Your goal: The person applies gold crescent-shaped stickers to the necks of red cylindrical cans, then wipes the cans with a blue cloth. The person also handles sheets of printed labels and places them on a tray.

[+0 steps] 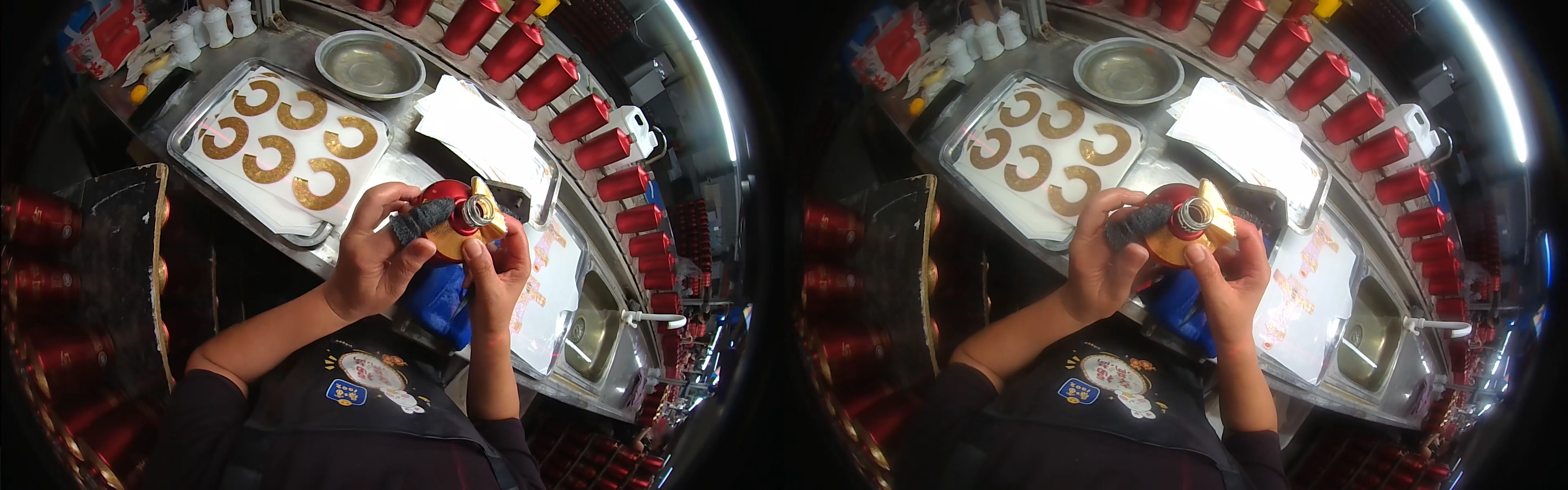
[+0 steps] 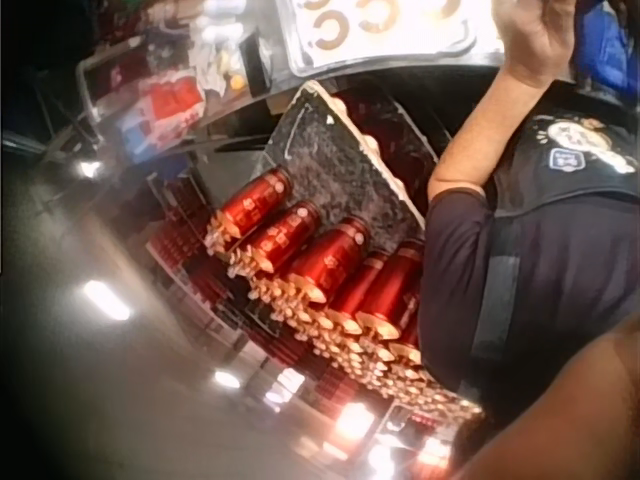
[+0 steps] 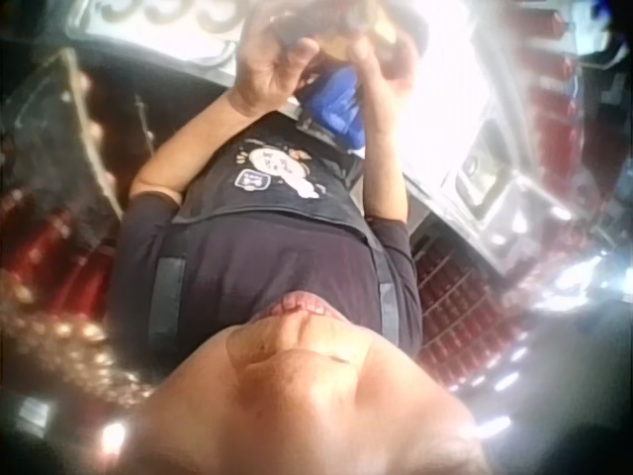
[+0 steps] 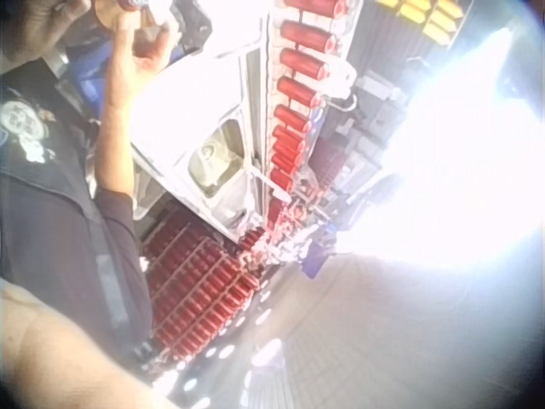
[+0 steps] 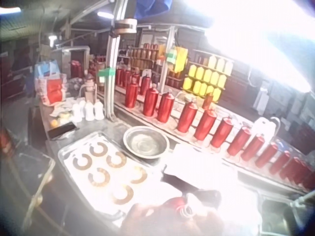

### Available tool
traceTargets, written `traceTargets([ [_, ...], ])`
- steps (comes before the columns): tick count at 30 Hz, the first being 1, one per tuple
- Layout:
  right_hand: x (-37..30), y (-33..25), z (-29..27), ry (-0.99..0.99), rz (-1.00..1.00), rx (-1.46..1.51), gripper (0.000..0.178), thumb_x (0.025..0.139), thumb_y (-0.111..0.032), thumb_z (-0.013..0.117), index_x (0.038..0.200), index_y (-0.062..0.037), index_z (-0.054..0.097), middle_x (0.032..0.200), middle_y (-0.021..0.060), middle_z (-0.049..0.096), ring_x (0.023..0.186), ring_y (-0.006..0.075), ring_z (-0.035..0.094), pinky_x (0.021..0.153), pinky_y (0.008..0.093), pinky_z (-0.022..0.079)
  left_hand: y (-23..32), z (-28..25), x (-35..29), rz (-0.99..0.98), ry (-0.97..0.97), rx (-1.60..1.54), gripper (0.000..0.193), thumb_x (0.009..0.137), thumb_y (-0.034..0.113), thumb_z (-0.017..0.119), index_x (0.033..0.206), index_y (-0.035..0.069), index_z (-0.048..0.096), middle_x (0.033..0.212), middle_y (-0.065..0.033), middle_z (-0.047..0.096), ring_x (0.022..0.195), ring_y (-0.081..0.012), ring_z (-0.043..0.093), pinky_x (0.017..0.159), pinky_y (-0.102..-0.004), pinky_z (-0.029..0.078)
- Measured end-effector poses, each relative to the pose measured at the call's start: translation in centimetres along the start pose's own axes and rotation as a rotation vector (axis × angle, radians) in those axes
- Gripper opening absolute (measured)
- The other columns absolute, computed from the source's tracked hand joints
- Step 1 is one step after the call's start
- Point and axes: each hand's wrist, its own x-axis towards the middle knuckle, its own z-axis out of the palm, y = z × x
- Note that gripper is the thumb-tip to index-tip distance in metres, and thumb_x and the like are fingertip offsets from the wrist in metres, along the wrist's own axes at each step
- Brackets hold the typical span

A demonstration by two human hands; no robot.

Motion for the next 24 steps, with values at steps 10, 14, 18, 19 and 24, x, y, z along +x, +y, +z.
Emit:
traceTargets([
  [10, 0.1, 0.6, 0.4, -0.004, -0.067, 0.05, 0.039, 0.091, -0.009, 0.073, 0.124, -0.0014, 0.055, 0.118, 0.0049, 0.062, 0.104, 0.016, 0.064, 0.089, 0.0289, 0.053, 0.7, -1.4, 0.1, 0.224, -0.026, 0.442, 0.04, 0.1, 0.036, 0.059, 0.103, -0.002, 0.071, 0.125, -0.0189, 0.054, 0.114, -0.0349, 0.057, 0.096, -0.0418, 0.047],
  [14, 0.1, 0.6, 0.3, -0.016, -0.036, 0.076, 0.038, 0.092, -0.011, 0.073, 0.124, -0.0023, 0.055, 0.118, 0.0054, 0.063, 0.103, 0.0152, 0.065, 0.09, 0.0289, 0.053, 1.5, -1.1, -1.3, 0.262, -0.033, 0.592, 0.039, 0.097, 0.038, 0.061, 0.101, 0.001, 0.073, 0.13, -0.015, 0.052, 0.117, -0.0341, 0.055, 0.097, -0.0434, 0.046],
  [18, 0.3, 0.3, 0.4, -0.026, -0.033, 0.103, 0.031, 0.093, -0.011, 0.071, 0.12, -0.0015, 0.057, 0.115, 0.005, 0.063, 0.1, 0.0142, 0.066, 0.081, 0.0279, 0.056, 2.1, -0.5, -1.7, 0.283, -0.047, 0.657, 0.034, 0.094, 0.037, 0.064, 0.101, 0.006, 0.074, 0.131, -0.0128, 0.052, 0.118, -0.035, 0.054, 0.101, -0.0509, 0.042],
  [19, 0.4, 0.2, 0.4, -0.027, -0.036, 0.11, 0.029, 0.094, -0.01, 0.07, 0.119, -0.0011, 0.058, 0.114, 0.0049, 0.062, 0.098, 0.0139, 0.066, 0.08, 0.0277, 0.057, 2.2, -0.3, -1.7, 0.292, -0.045, 0.711, 0.032, 0.093, 0.037, 0.065, 0.1, 0.007, 0.074, 0.131, -0.0128, 0.051, 0.12, -0.0356, 0.053, 0.103, -0.0536, 0.039],
  [24, 1.1, 0.3, 0.3, 0.025, -0.034, 0.114, 0.019, 0.094, -0.008, 0.069, 0.109, 0.0011, 0.063, 0.108, 0.0037, 0.061, 0.089, 0.0107, 0.064, 0.073, 0.0255, 0.056, 2.9, 1.0, -1.8, 0.32, -0.056, 0.896, 0.026, 0.091, 0.036, 0.067, 0.092, 0.011, 0.075, 0.135, -0.0132, 0.047, 0.127, -0.0394, 0.045, 0.107, -0.0657, 0.026],
])
